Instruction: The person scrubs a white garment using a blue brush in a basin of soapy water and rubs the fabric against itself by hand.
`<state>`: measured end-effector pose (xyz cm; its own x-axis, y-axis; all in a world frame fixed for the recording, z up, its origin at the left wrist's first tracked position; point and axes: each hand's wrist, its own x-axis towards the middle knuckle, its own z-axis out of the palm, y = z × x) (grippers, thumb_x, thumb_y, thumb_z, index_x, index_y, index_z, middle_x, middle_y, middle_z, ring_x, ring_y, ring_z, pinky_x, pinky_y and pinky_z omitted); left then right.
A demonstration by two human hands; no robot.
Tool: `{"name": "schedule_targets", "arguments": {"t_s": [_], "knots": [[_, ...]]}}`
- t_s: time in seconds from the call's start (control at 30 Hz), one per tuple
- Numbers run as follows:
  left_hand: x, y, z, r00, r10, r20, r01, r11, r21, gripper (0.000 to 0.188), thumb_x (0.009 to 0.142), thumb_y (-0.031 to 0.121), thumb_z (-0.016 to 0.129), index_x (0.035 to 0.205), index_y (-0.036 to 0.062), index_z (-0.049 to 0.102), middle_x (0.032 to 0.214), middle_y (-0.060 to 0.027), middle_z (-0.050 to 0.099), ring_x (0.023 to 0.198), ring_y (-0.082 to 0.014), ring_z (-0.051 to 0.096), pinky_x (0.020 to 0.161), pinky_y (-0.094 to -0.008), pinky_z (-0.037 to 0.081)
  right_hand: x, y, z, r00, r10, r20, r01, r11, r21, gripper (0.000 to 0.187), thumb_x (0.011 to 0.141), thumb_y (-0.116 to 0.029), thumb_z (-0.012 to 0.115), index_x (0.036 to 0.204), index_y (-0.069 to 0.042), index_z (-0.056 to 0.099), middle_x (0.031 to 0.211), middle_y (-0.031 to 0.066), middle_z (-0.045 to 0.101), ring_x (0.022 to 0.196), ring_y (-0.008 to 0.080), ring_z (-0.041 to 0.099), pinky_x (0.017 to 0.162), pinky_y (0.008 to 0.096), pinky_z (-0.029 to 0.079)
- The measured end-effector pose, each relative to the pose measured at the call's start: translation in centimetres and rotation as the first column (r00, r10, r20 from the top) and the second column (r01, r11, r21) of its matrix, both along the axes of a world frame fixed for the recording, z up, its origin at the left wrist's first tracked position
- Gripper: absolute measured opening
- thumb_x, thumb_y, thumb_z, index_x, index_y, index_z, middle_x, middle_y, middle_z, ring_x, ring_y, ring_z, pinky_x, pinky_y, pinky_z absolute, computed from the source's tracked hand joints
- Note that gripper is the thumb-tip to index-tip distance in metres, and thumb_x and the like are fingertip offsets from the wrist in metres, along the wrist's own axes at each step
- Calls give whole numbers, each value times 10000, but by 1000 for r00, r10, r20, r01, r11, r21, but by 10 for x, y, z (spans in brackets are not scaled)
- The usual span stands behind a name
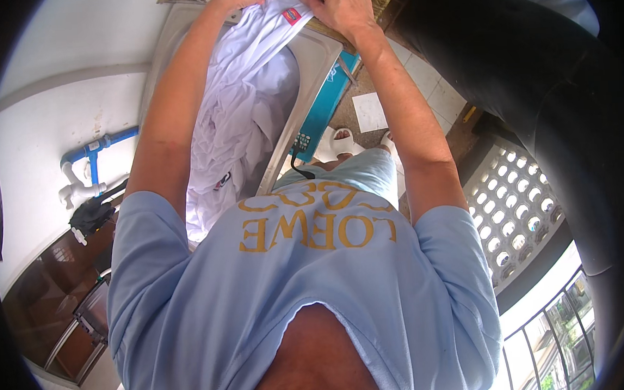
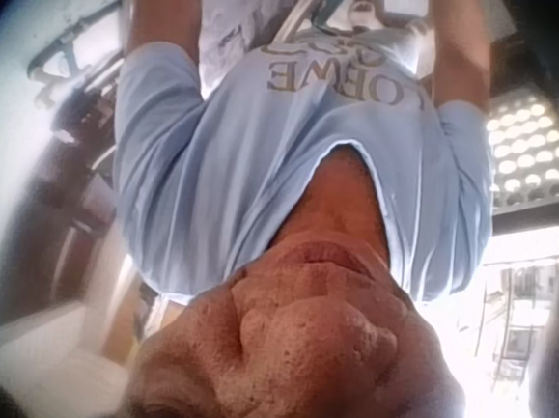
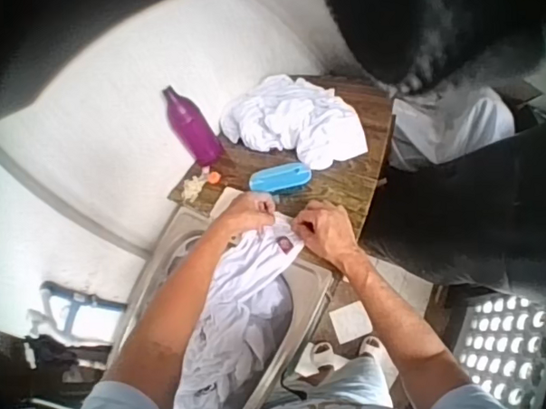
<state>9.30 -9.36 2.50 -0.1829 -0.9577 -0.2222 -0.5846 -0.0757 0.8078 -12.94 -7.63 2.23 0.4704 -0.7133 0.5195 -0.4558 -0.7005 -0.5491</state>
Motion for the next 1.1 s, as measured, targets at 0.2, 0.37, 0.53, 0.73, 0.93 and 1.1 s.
{"name": "schedule_targets", "arguments": {"t_s": [0.2, 0.37, 0.53, 0.73, 0.93, 1.1], "knots": [[-4, 1, 2, 1000, -9, 25, 9, 1000, -14, 48, 738, -13, 576, 781, 9, 569, 621, -68, 561, 496, -149, 553, 437, -294, 458, -1, -2, -3, 1000, 5, 5, -5, 1000, -21, 48, 697, -129, 644, 713, -94, 672, 741, 77, 611, 735, 278, 606, 669, 382, 473], [5, 1, 0, 999, 6, 36, -6, 1000, -11, 45, 736, 6, 598, 771, 14, 572, 612, -70, 561, 498, -144, 556, 443, -295, 460, 2, 0, 2, 1000, 18, 19, -18, 1000, -12, 45, 700, -131, 642, 710, -96, 669, 736, 77, 608, 732, 277, 605, 664, 385, 472], [-12, 7, 10, 993, 19, 114, -10, 997, -83, 56, 729, 26, 613, 771, 23, 576, 616, -71, 569, 504, -148, 564, 445, -294, 458, -1, 0, -1, 1000, -8, -6, 8, 1000, -25, 52, 707, -140, 637, 715, -98, 667, 733, 76, 604, 731, 278, 602, 658, 387, 469], [0, -3, -1, 992, 27, 122, -27, 1000, -3, 81, 730, 36, 642, 773, 20, 576, 628, -73, 575, 506, -142, 559, 446, -292, 458, 0, -1, 1, 1000, 8, 3, -8, 1000, -10, 57, 706, -144, 638, 719, -97, 667, 736, 75, 605, 741, 280, 602, 660, 385, 467], [7, -3, -9, 997, -10, -76, 11, 1000, 20, 93, 730, 23, 647, 789, 17, 576, 632, -74, 571, 507, -146, 555, 440, -294, 458, 1, 0, 0, 1000, 19, 20, -18, 1000, -14, 53, 703, -136, 638, 715, -93, 667, 735, 78, 609, 737, 282, 605, 662, 387, 472], [5, -6, -1, 1000, 18, 3, -18, 998, 53, 115, 726, 33, 671, 780, 15, 571, 629, -71, 568, 511, -139, 555, 438, -291, 466, 2, -4, 0, 1000, 24, 10, -24, 999, -23, 55, 701, -134, 643, 717, -89, 670, 740, 82, 615, 740, 283, 607, 665, 384, 476]]}}
